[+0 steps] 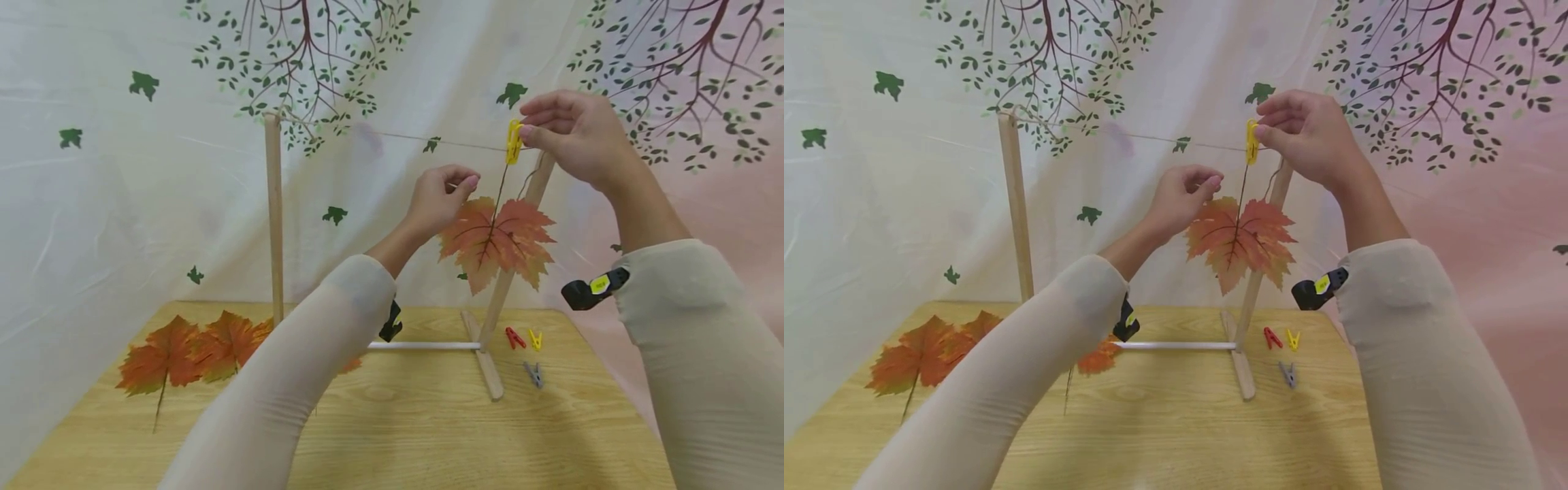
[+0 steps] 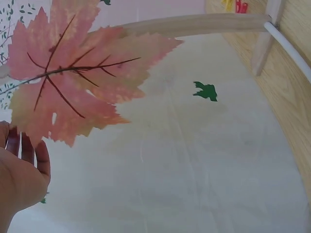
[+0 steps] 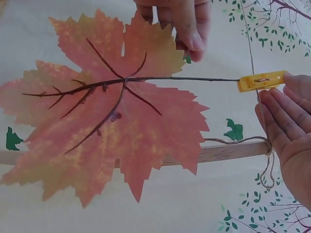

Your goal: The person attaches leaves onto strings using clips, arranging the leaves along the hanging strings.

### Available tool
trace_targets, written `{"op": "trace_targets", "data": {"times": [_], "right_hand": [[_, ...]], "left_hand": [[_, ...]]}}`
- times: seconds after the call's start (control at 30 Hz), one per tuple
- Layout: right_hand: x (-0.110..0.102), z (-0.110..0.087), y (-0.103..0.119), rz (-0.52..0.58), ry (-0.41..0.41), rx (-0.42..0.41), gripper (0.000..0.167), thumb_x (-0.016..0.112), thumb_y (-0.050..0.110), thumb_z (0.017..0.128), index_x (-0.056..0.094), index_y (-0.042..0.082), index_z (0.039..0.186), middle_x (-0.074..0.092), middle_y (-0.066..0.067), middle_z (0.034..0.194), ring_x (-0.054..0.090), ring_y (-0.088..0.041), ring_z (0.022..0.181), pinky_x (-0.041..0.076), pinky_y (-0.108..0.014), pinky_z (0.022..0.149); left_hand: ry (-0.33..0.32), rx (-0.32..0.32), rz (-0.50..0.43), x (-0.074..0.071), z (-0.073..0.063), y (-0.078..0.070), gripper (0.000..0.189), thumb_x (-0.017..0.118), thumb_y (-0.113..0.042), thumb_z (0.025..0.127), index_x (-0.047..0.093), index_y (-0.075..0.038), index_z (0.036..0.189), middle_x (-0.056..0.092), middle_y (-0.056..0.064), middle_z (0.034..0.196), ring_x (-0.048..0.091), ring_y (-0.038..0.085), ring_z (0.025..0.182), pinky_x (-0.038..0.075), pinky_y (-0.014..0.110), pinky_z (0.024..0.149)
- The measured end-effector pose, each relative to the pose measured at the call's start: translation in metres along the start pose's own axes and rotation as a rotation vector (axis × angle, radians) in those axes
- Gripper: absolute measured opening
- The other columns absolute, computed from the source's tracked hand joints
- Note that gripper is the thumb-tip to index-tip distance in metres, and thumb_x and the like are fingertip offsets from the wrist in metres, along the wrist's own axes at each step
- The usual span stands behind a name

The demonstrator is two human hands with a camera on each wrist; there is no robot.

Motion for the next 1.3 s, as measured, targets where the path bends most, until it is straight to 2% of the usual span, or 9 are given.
{"op": "trace_targets", "data": {"times": [0.2, 0.4, 0.63, 0.8, 0.93, 1.3], "right_hand": [[0.0, -0.003, -0.002, -0.042, 0.001, 0.011, 0.037, 0.066, 0.031, 0.102, 0.064, 0.012, 0.133, 0.068, -0.001, 0.119, 0.064, -0.006, 0.105, 0.049, -0.021, 0.093], [-0.006, -0.009, -0.002, -0.078, -0.02, 0.008, 0.039, 0.067, 0.033, 0.101, 0.064, 0.014, 0.134, 0.069, 0.0, 0.125, 0.064, -0.002, 0.109, 0.048, -0.028, 0.103], [-0.016, -0.019, -0.005, -0.063, -0.063, -0.027, 0.034, 0.07, 0.028, 0.099, 0.068, 0.011, 0.128, 0.071, 0.009, 0.113, 0.065, 0.003, 0.102, 0.048, -0.015, 0.092], [-0.027, -0.03, -0.01, -0.055, -0.113, -0.053, 0.029, 0.071, 0.025, 0.099, 0.071, 0.009, 0.123, 0.071, 0.014, 0.107, 0.066, 0.005, 0.099, 0.047, -0.013, 0.088], [-0.035, -0.038, -0.02, -0.073, -0.147, -0.065, 0.03, 0.07, 0.024, 0.099, 0.071, 0.007, 0.124, 0.07, 0.016, 0.107, 0.065, 0.006, 0.098, 0.047, -0.01, 0.084], [-0.048, -0.065, -0.06, -0.087, -0.162, 0.009, 0.029, 0.07, 0.023, 0.1, 0.071, 0.006, 0.123, 0.071, 0.02, 0.1, 0.066, 0.007, 0.092, 0.045, -0.005, 0.077]], "left_hand": [[-0.023, -0.044, -0.005, -0.015, -0.012, 0.025, 0.023, 0.061, -0.018, 0.105, 0.073, -0.001, 0.114, 0.073, 0.013, 0.105, 0.069, 0.023, 0.092, 0.055, 0.026, 0.078], [-0.042, -0.118, 0.029, -0.034, -0.03, 0.055, 0.024, 0.062, -0.019, 0.104, 0.073, 0.0, 0.115, 0.073, 0.011, 0.105, 0.067, 0.022, 0.092, 0.055, 0.029, 0.08], [-0.038, -0.16, 0.086, -0.056, -0.054, 0.086, 0.023, 0.064, -0.02, 0.103, 0.074, -0.003, 0.114, 0.073, 0.01, 0.102, 0.067, 0.022, 0.09, 0.055, 0.033, 0.078], [0.006, -0.194, 0.136, -0.069, -0.072, 0.103, 0.024, 0.063, -0.02, 0.104, 0.073, -0.003, 0.117, 0.073, 0.009, 0.104, 0.066, 0.022, 0.091, 0.055, 0.033, 0.08], [0.059, -0.196, 0.179, -0.078, -0.088, 0.113, 0.025, 0.061, -0.019, 0.105, 0.072, -0.002, 0.119, 0.073, 0.012, 0.107, 0.065, 0.023, 0.092, 0.055, 0.033, 0.079], [0.245, -0.208, 0.255, -0.093, -0.134, 0.143, 0.023, 0.061, -0.017, 0.105, 0.072, -0.001, 0.118, 0.073, 0.016, 0.113, 0.067, 0.025, 0.093, 0.057, 0.037, 0.08]]}}
Point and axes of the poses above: each hand's wrist, its own z-axis towards the middle knuckle, its own x-axis out of the palm, y = z × x, the point moved 4 cm from there along z, towards the middle knuckle
